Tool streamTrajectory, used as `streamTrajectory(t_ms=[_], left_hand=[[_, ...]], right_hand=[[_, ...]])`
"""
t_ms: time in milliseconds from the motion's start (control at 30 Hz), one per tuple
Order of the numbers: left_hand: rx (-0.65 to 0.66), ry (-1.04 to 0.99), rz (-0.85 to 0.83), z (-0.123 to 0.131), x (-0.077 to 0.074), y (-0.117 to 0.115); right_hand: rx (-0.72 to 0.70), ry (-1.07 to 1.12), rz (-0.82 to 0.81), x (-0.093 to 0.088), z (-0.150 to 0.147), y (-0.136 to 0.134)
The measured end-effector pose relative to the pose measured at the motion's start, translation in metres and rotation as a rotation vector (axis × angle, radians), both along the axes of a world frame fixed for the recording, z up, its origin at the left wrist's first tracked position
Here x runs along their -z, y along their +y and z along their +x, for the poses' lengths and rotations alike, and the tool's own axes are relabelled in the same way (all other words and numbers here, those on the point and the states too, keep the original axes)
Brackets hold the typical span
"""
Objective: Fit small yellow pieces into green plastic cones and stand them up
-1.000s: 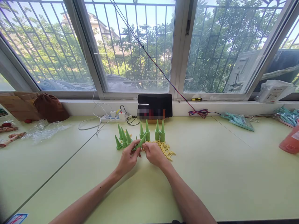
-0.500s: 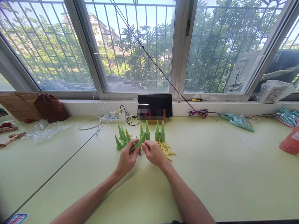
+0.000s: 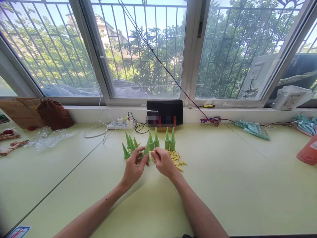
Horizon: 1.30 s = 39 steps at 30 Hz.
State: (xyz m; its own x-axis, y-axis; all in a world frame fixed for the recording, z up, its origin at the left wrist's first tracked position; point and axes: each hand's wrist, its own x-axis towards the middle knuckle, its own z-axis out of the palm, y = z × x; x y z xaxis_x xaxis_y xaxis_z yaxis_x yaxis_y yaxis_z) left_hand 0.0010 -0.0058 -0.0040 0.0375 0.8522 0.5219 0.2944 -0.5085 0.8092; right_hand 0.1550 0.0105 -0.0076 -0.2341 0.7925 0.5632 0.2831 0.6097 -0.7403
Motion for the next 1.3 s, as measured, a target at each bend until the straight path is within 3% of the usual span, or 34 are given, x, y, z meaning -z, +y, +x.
streamTrajectory(t_ms=[333, 600, 900, 1300], left_hand=[[-0.075, -0.032, 0.048, -0.002, -0.005, -0.002], [0.156, -0.279, -0.198, -0.004, -0.008, 0.000], [0.199, -0.371, -0.381, -0.004, -0.010, 0.003], [0.264, -0.360, -0.421, -0.006, -0.013, 0.000]], right_hand=[[0.083, 0.003, 0.089, -0.002, 0.001, 0.000], [0.104, -0.050, 0.191, -0.002, -0.001, -0.002], [0.085, -0.112, 0.198, -0.002, -0.002, -0.005], [0.076, -0.079, 0.182, 0.002, -0.003, -0.005]])
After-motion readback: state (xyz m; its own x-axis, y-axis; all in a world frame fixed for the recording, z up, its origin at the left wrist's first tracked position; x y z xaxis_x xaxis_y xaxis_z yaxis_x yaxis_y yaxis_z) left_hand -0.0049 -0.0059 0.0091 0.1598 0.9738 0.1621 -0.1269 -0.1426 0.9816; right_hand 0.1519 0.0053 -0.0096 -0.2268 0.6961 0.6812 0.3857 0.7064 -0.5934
